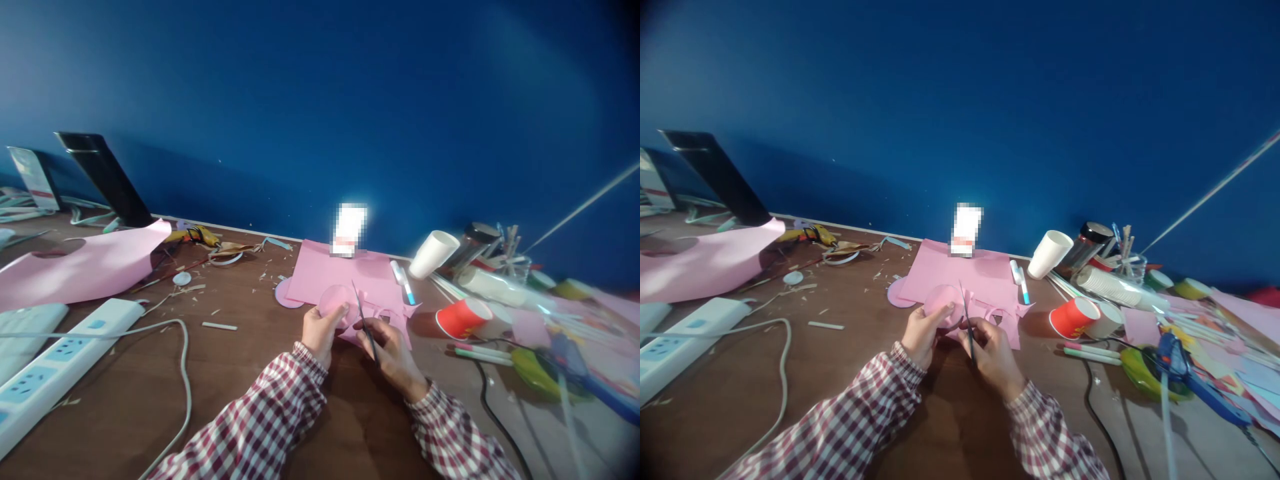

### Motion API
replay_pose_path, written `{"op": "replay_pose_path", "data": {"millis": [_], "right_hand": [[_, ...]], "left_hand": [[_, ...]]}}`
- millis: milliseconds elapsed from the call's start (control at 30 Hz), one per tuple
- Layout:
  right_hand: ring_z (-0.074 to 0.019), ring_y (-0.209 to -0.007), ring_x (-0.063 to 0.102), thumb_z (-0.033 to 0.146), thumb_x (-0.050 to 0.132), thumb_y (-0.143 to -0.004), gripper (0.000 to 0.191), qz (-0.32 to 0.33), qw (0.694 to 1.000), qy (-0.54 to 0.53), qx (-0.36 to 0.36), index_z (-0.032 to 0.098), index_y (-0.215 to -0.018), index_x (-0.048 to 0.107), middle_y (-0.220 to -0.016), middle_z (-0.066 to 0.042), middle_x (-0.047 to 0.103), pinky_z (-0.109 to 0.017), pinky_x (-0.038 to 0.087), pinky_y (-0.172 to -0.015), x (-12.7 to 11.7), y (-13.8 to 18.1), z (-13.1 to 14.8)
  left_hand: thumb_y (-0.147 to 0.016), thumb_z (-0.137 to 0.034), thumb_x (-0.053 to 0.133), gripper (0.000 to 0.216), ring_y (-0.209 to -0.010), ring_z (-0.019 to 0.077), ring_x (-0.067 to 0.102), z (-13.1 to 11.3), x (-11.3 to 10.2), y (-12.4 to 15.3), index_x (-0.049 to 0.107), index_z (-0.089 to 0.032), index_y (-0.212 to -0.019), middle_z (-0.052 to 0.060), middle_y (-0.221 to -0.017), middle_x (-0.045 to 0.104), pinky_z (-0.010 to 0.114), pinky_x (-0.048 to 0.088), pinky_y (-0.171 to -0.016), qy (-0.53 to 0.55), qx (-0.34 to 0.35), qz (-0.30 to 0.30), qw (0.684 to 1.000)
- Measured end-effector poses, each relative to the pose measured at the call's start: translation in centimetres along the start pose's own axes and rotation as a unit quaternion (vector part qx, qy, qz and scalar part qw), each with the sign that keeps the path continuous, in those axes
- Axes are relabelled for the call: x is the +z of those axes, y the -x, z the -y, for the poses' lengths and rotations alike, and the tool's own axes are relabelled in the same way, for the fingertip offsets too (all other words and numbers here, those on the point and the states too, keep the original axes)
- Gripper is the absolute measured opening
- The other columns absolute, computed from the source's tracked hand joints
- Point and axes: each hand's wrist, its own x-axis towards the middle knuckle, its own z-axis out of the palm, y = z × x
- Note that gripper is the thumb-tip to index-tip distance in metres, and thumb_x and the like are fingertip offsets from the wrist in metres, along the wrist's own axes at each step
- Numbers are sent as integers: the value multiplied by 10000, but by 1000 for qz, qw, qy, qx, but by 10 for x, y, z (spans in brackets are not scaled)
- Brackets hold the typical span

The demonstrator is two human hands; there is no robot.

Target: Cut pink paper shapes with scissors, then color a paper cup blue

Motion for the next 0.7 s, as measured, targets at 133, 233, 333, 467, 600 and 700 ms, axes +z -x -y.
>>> {"op": "replay_pose_path", "data": {"millis": [133, 233, 333, 467, 600, 700], "right_hand": [[-110, -517, 424, 351, 601, -798, 216, -1, 1000, 0, 1, 151, -881, 610, -602, 13, 496, -217, 331, -459, 0, 1, 0], [-108, -524, 422, 360, 600, -801, 225, 1, 1000, -9, 4, 151, -883, 604, -612, 13, 495, -218, 327, -468, 0, 1, 1], [-110, -527, 418, 372, 601, -799, 233, 1, 1000, -5, 5, 151, -876, 603, -612, 15, 483, -221, 323, -473, 0, 1, 2], [-113, -508, 401, 389, 591, -802, 245, 3, 1000, 6, 8, 158, -883, 602, -587, 25, 456, -226, 306, -461, 0, 1, 3], [-118, -501, 405, 392, 584, -803, 241, 2, 1000, 9, 9, 164, -879, 602, -580, 21, 471, -226, 311, -457, 0, 1, 3], [-120, -502, 418, 371, 591, -798, 220, 2, 1000, 13, 2, 166, -876, 605, -585, 16, 497, -225, 323, -458, 0, 1, 2]], "left_hand": [[-483, -292, 807, 373, -518, 133, 575, -2, 1, 1, 627, -75, -727, 37, -588, 619, 258, 466, -492, 9, -2, -8, 1000], [-485, -299, 806, 369, -516, 130, 569, -3, 2, 1, 630, -72, -716, 37, -583, 616, 258, 465, -489, 8, 1, -8, 1000], [-484, -297, 809, 368, -516, 131, 569, -3, 2, 2, 633, -69, -712, 38, -581, 615, 257, 466, -485, 12, 3, -3, 1000], [-492, -294, 806, 361, -518, 136, 575, -3, 1, 2, 635, -71, -719, 39, -585, 618, 258, 469, -480, 18, 2, -1, 1000], [-490, -284, 808, 353, -522, 140, 579, -3, 2, 2, 633, -73, -711, 39, -588, 619, 268, 482, -490, 25, -3, -2, 1000], [-494, -279, 809, 357, -558, 155, 597, -4, 1, 1, 633, -70, -724, 51, -618, 628, 297, 513, -534, 30, -3, -1, 1000]]}}
